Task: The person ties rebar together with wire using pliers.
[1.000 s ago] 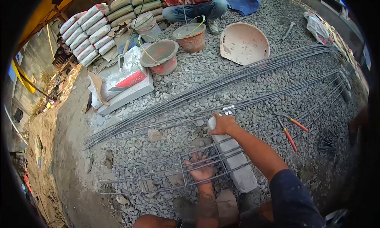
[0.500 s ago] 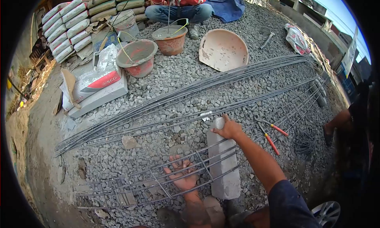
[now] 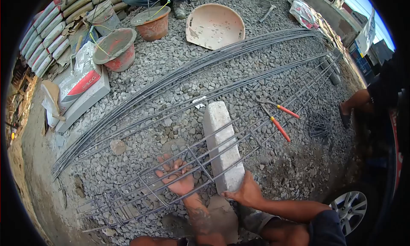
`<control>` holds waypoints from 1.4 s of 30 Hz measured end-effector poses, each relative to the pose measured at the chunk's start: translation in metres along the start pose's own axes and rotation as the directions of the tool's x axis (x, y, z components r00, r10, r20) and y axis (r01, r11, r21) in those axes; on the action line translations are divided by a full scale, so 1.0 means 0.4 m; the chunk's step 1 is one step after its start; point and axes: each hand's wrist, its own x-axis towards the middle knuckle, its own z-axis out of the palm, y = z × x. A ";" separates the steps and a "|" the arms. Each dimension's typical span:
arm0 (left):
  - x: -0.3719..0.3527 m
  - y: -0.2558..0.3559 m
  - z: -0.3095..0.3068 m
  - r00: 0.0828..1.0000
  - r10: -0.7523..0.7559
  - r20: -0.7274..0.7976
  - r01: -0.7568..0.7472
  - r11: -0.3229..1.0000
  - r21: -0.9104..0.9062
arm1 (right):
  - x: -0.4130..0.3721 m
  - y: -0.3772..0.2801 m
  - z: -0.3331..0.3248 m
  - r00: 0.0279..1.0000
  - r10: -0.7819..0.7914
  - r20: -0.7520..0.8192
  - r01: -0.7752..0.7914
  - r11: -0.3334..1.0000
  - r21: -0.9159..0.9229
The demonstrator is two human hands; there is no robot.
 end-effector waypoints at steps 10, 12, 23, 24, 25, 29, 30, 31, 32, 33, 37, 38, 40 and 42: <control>0.029 -0.006 0.026 0.999 -0.023 0.035 0.024 1.000 -0.018 | 0.054 0.042 -0.151 0.998 -0.066 0.010 0.064 0.906 -0.418; 0.032 -0.005 0.017 1.000 0.004 0.021 -0.004 1.000 -0.020 | 0.073 0.063 -0.163 0.995 -0.103 0.007 0.095 0.883 -0.460; 0.028 -0.010 0.008 0.999 0.027 -0.037 -0.027 1.000 0.001 | 0.066 0.046 -0.156 0.995 -0.098 0.022 0.098 0.902 -0.420; 0.025 -0.010 0.010 0.999 0.028 -0.017 -0.028 1.000 0.003 | 0.059 0.044 -0.157 0.994 -0.108 0.010 0.103 0.911 -0.399; 0.022 -0.009 0.010 1.000 0.031 0.007 -0.031 1.000 0.002 | 0.053 0.043 -0.155 0.992 -0.122 -0.004 0.112 0.919 -0.379; 0.023 -0.009 0.020 1.000 0.027 -0.001 -0.027 1.000 0.000 | 0.051 0.030 -0.156 0.994 -0.107 -0.023 0.092 0.931 -0.353; 0.022 -0.011 0.022 1.000 0.025 0.012 -0.025 1.000 -0.013 | 0.050 0.024 -0.158 0.995 -0.102 -0.018 0.089 0.930 -0.356; 0.027 -0.011 0.023 1.000 0.030 0.004 -0.030 0.999 -0.013 | 0.049 0.019 -0.160 0.996 -0.085 -0.016 0.074 0.935 -0.345; 0.029 -0.010 0.024 0.999 0.031 0.011 -0.030 1.000 -0.008 | 0.044 0.016 -0.161 0.998 -0.063 -0.010 0.056 0.941 -0.335; 0.024 -0.007 0.022 1.000 0.025 0.017 -0.025 1.000 -0.002 | 0.037 0.011 -0.162 0.999 -0.051 -0.001 0.048 0.941 -0.336; 0.031 -0.007 0.019 0.999 0.021 0.024 -0.021 1.000 0.002 | 0.043 0.001 -0.160 0.999 -0.036 -0.008 0.032 0.948 -0.317; 0.031 -0.008 0.017 1.000 0.010 0.023 -0.010 1.000 -0.003 | 0.046 0.006 -0.160 0.999 -0.031 -0.009 0.026 0.944 -0.329; 0.024 -0.005 0.006 0.998 0.009 0.060 -0.008 1.000 -0.016 | 0.045 0.028 -0.152 0.999 -0.025 -0.022 0.016 0.935 -0.353; 0.025 -0.006 0.009 0.998 0.011 0.065 -0.010 1.000 -0.010 | 0.053 0.034 -0.146 0.998 -0.049 -0.036 0.033 0.939 -0.343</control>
